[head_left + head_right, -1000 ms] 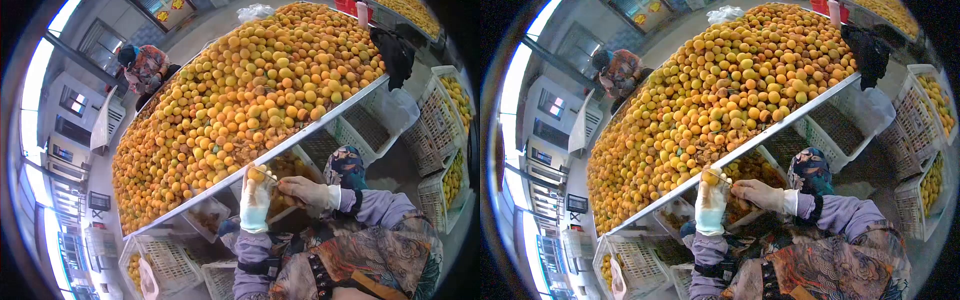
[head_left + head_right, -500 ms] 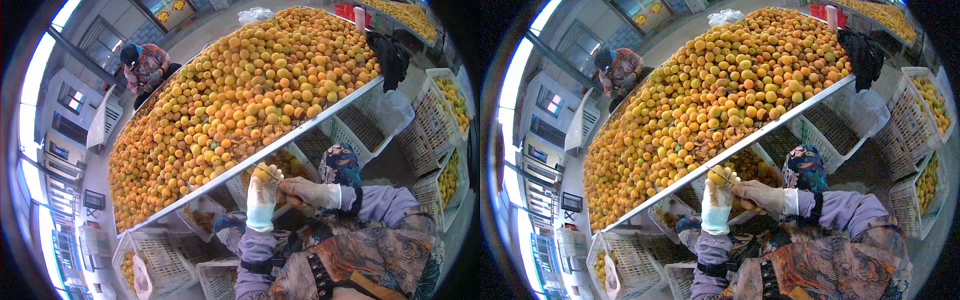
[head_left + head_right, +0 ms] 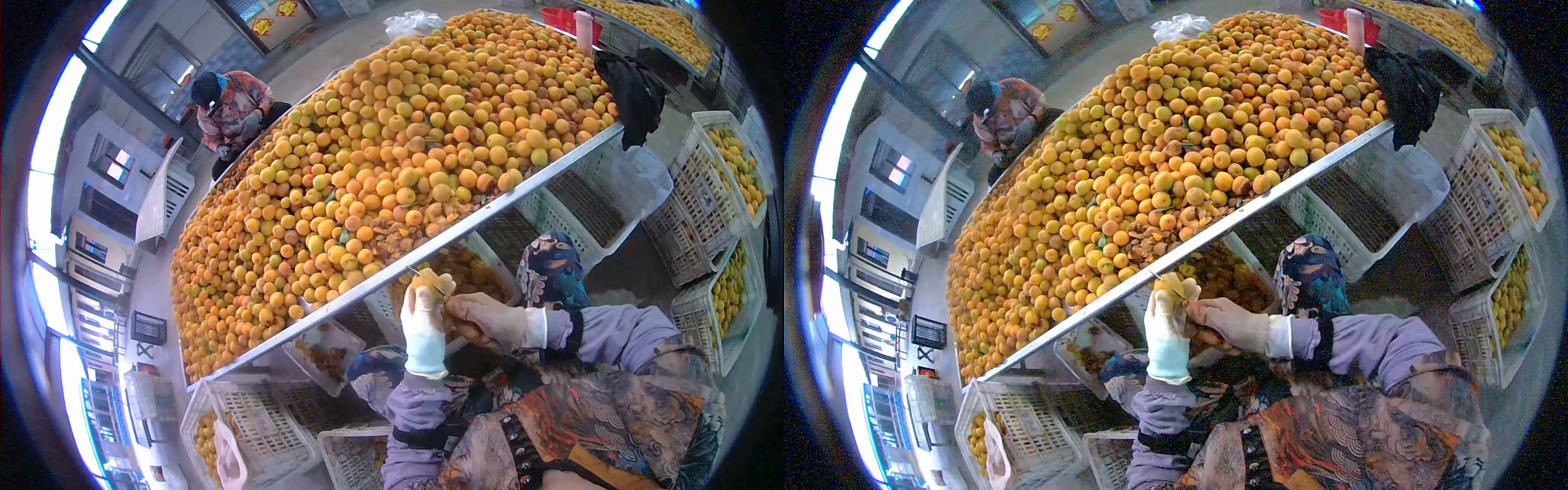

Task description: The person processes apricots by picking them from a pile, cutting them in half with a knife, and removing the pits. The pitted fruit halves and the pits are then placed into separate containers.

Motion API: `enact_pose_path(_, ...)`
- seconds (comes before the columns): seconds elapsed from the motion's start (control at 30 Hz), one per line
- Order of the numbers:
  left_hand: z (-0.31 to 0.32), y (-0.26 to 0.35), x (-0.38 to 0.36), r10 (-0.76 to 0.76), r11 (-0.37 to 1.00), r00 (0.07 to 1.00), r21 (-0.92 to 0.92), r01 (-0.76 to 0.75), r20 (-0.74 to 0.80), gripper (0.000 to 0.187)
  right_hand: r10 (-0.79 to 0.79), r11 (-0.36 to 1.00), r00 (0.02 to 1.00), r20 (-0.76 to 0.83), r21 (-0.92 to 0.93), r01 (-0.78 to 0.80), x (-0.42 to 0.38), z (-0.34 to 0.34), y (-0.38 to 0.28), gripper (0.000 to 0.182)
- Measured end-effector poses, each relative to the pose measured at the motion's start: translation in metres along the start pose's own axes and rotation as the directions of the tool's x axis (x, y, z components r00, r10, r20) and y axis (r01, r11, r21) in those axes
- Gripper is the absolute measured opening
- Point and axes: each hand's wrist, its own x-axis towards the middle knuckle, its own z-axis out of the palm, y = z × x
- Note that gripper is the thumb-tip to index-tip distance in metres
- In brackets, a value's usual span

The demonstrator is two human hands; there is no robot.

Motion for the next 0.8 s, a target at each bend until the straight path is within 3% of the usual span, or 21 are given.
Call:
enact_pose_path(0.03, -0.001, -0.003, 0.0, -0.002, 1.0, 1.0, -0.005, 0.002, -0.001, 0.039, -0.075, 0.997, 0.995, -0.06, -0.035, 0.073, 0.001, 0.003, 0.004, 0.034)
enact_pose_path(0.1, -0.006, -0.009, 0.001, -0.115, 0.986, 0.993, -0.12, 0.116, 0.02, 0.039, -0.01, 1.0, 0.995, -0.101, 0.004, 0.01, 0.0, 0.004, 0.005, 0.034)
enact_pose_path(0.17, -0.01, -0.008, 0.0, -0.166, 0.98, 0.986, -0.111, 0.168, 0.027, 0.038, 0.093, 0.996, 0.993, -0.069, 0.012, -0.092, 0.001, 0.0, 0.004, 0.034)
enact_pose_path(0.2, -0.009, -0.006, 0.003, -0.111, 0.993, 0.993, -0.031, 0.112, 0.024, 0.039, 0.098, 0.994, 0.995, 0.012, 0.037, -0.098, 0.001, -0.006, -0.002, 0.035)
enact_pose_path(0.3, -0.006, -0.005, 0.004, -0.004, 0.993, 1.0, 0.121, 0.001, 0.025, 0.04, 0.148, 0.988, 0.988, 0.052, 0.026, -0.149, 0.002, -0.01, -0.009, 0.032)
enact_pose_path(0.4, -0.003, -0.007, 0.006, 0.043, 0.98, 0.999, 0.193, -0.042, -0.003, 0.044, 0.039, 0.999, 0.999, -0.025, -0.031, -0.04, 0.006, -0.011, 0.005, 0.032)
enact_pose_path(0.47, 0.001, -0.011, 0.005, -0.093, 0.995, 0.995, -0.023, 0.092, -0.033, 0.041, -0.012, 1.0, 0.997, -0.076, -0.029, 0.009, 0.001, -0.004, 0.011, 0.033)
enact_pose_path(0.5, 0.0, -0.012, 0.005, -0.087, 0.996, 0.996, -0.025, 0.086, -0.035, 0.041, -0.076, 0.996, 0.99, -0.117, -0.046, 0.071, 0.001, -0.001, 0.011, 0.034)
enact_pose_path(0.57, -0.007, -0.018, 0.005, -0.201, 0.954, 0.979, -0.228, 0.193, -0.011, 0.048, -0.055, 0.996, 0.996, -0.068, -0.069, 0.05, 0.002, -0.005, 0.017, 0.033)
enact_pose_path(0.63, -0.01, -0.019, 0.008, -0.221, 0.947, 0.975, -0.247, 0.206, -0.035, 0.049, 0.015, 0.997, 0.991, -0.135, -0.071, -0.024, -0.003, -0.003, 0.015, 0.033)
enact_pose_path(0.67, -0.009, -0.015, 0.009, -0.202, 0.95, 0.979, -0.243, 0.194, -0.005, 0.049, 0.033, 0.995, 0.997, -0.063, -0.094, -0.039, -0.007, -0.006, 0.005, 0.035)
enact_pose_path(0.8, -0.008, -0.008, 0.012, -0.107, 0.977, 0.994, -0.183, 0.112, 0.035, 0.043, 0.087, 0.995, 0.994, -0.059, -0.039, -0.09, -0.008, -0.008, -0.012, 0.038)
